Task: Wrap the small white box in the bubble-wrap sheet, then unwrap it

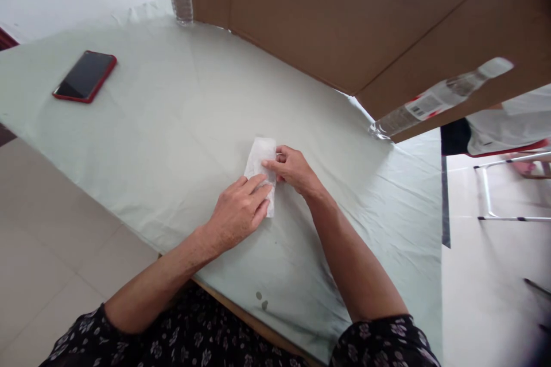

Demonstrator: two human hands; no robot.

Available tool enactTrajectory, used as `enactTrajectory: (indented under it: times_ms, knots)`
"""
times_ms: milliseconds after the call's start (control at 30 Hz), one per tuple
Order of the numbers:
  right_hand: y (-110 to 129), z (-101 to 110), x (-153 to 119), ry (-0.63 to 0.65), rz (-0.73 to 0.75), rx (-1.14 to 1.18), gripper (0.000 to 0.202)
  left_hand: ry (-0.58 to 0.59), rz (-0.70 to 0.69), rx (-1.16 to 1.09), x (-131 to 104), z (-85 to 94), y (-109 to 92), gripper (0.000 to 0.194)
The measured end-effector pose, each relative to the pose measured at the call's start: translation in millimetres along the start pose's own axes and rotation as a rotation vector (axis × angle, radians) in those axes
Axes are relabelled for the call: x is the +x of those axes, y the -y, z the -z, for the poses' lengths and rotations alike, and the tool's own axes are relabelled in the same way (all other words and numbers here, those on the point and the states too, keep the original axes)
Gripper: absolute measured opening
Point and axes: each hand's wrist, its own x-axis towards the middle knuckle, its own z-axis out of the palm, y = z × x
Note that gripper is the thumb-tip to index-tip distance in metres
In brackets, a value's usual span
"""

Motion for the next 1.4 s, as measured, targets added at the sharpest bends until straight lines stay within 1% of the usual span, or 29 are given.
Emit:
enactTrajectory:
  times_ms: [100,233,433,533,600,667,733,767,833,900,933,1000,1067,1100,1167,1200,1300,1367,1400]
  knots:
    - [0.2,-1.5,5.0,0.035,0.032,0.019,0.028,-0.012,0.001,-0.015,0.1,-0.4,0.5,0.024]
    - [-0.4,-7.0,4.2,0.053,0.125,0.146,0.024,0.001,0.031,-0.090,0.1,0.0,1.7,0.024]
    - [-3.8,-15.9,-11.5,-0.005,0.196,0.349,0.026,0.015,0.102,-0.155,-3.1,-2.3,2.6,0.026]
    - [-3.7,-18.2,-24.3,0.003,0.230,0.400,0.027,0.009,0.181,-0.168,-4.8,-3.1,1.0,0.023]
    - [-2.5,-19.2,-35.9,0.007,0.257,0.372,0.028,-0.003,0.266,-0.181,-5.6,-2.2,-0.3,0.022]
    - [-1.7,-20.5,-50.0,-0.011,0.286,0.282,0.028,-0.021,0.371,-0.195,-6.2,-0.7,-0.9,0.024]
    - [-2.8,-22.7,-64.8,-0.039,0.321,0.169,0.028,-0.051,0.455,-0.212,-7.3,0.5,-0.6,0.031]
    - [-4.4,-24.2,-71.9,-0.051,0.352,0.119,0.026,-0.070,0.471,-0.222,-8.1,0.8,-0.1,0.037]
    - [-10.3,-27.9,-83.9,-0.073,0.448,0.027,0.023,-0.094,0.443,-0.245,-10.0,0.6,0.9,0.051]
    - [-18.8,-31.6,-92.4,-0.109,0.567,-0.067,0.019,-0.077,0.378,-0.259,-11.5,-0.1,1.7,0.058]
    - [-23.4,-33.1,-95.3,-0.131,0.627,-0.113,0.019,-0.056,0.352,-0.261,-11.9,-0.2,2.0,0.055]
    - [-31.9,-35.0,-99.4,-0.167,0.728,-0.190,0.020,-0.016,0.327,-0.264,-11.6,0.4,2.9,0.037]
    - [-38.7,-35.3,-101.6,-0.180,0.808,-0.251,0.028,0.015,0.319,-0.284,-10.7,2.9,5.1,0.024]
    - [-41.5,-35.0,-102.1,-0.178,0.837,-0.282,0.034,0.034,0.314,-0.302,-10.5,5.0,7.0,0.022]
    - [-46.7,-33.9,-101.8,-0.166,0.879,-0.337,0.045,0.088,0.287,-0.341,-11.3,10.5,12.1,0.028]
    - [-49.3,-33.5,-101.0,-0.158,0.896,-0.360,0.047,0.117,0.263,-0.356,-12.6,13.5,15.0,0.031]
    - [-55.4,-32.6,-97.4,-0.135,0.896,-0.397,0.044,0.188,0.139,-0.358,-18.2,20.1,23.5,0.042]
    - [-55.9,-31.8,-94.8,-0.129,0.848,-0.379,0.041,0.206,0.065,-0.343,-20.9,20.2,27.1,0.046]
    - [-54.4,-31.1,-93.6,-0.126,0.815,-0.354,0.038,0.205,0.050,-0.340,-21.0,19.3,28.0,0.046]
